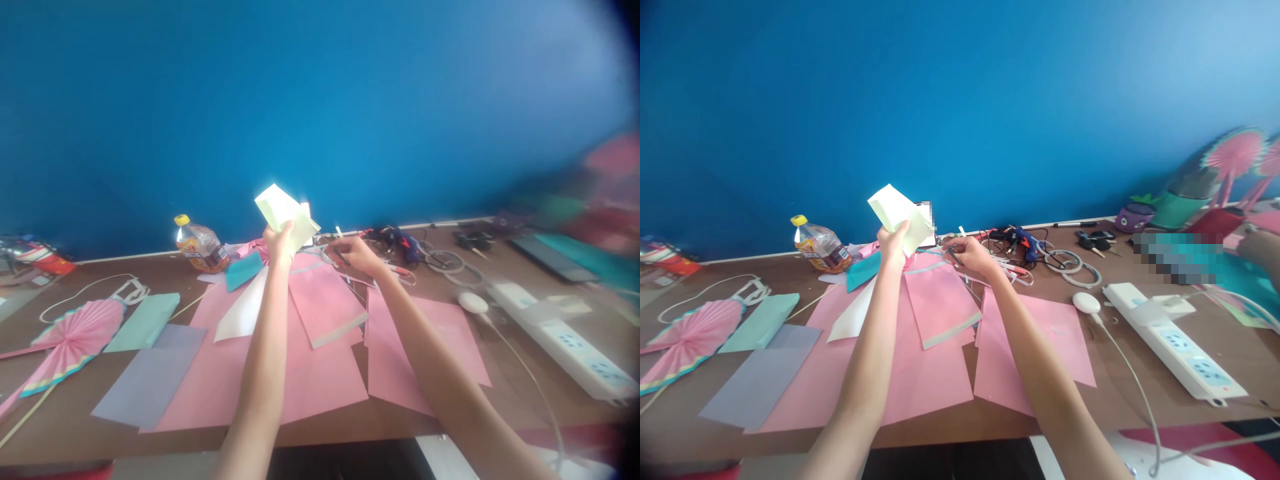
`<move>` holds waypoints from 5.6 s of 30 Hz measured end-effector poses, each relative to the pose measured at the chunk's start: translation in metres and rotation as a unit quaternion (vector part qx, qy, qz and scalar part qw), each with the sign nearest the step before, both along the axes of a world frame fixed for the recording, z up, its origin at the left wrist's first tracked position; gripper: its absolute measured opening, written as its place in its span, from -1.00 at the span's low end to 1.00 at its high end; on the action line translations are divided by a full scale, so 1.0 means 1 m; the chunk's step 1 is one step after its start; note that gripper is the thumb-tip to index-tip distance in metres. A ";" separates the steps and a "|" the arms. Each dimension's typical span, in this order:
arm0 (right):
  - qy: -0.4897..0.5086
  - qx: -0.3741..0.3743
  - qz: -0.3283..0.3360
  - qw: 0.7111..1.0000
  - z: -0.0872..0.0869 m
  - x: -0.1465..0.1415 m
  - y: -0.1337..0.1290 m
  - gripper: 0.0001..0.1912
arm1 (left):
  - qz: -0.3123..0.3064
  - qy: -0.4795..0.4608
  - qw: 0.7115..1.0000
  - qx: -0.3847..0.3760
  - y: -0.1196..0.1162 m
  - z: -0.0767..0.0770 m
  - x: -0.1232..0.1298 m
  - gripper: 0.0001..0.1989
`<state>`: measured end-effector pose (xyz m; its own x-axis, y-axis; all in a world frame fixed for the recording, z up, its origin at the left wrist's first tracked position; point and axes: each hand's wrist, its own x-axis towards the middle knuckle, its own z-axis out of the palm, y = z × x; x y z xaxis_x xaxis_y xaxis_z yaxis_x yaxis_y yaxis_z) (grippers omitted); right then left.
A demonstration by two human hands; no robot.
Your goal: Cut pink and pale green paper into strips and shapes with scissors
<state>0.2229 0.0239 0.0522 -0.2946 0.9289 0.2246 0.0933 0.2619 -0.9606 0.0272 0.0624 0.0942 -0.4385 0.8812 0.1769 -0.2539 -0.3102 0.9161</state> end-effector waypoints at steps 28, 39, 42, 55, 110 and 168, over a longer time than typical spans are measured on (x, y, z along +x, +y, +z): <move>-0.061 0.031 -0.046 0.997 0.010 -0.002 -0.004 -0.69 | -0.028 0.059 0.997 0.038 0.012 -0.016 -0.002 -0.54; -0.030 0.053 -0.052 0.997 0.007 0.001 -0.001 -0.65 | -0.070 0.098 0.991 0.060 0.008 -0.015 0.001 -0.47; -0.047 0.055 -0.068 0.995 0.005 0.002 0.001 -0.67 | -0.068 0.100 0.991 0.060 0.008 -0.017 0.000 -0.49; -0.052 0.046 -0.073 0.995 0.001 -0.001 0.000 -0.64 | -0.082 0.066 0.994 0.020 0.006 -0.016 0.000 -0.49; 0.005 0.044 -0.105 0.993 0.000 -0.009 0.004 -0.67 | -0.196 0.086 0.977 0.020 -0.009 -0.015 0.010 -0.45; 0.044 0.041 -0.160 0.985 -0.002 0.002 0.010 -0.61 | -0.304 0.185 0.932 -0.063 -0.008 -0.032 0.024 -0.39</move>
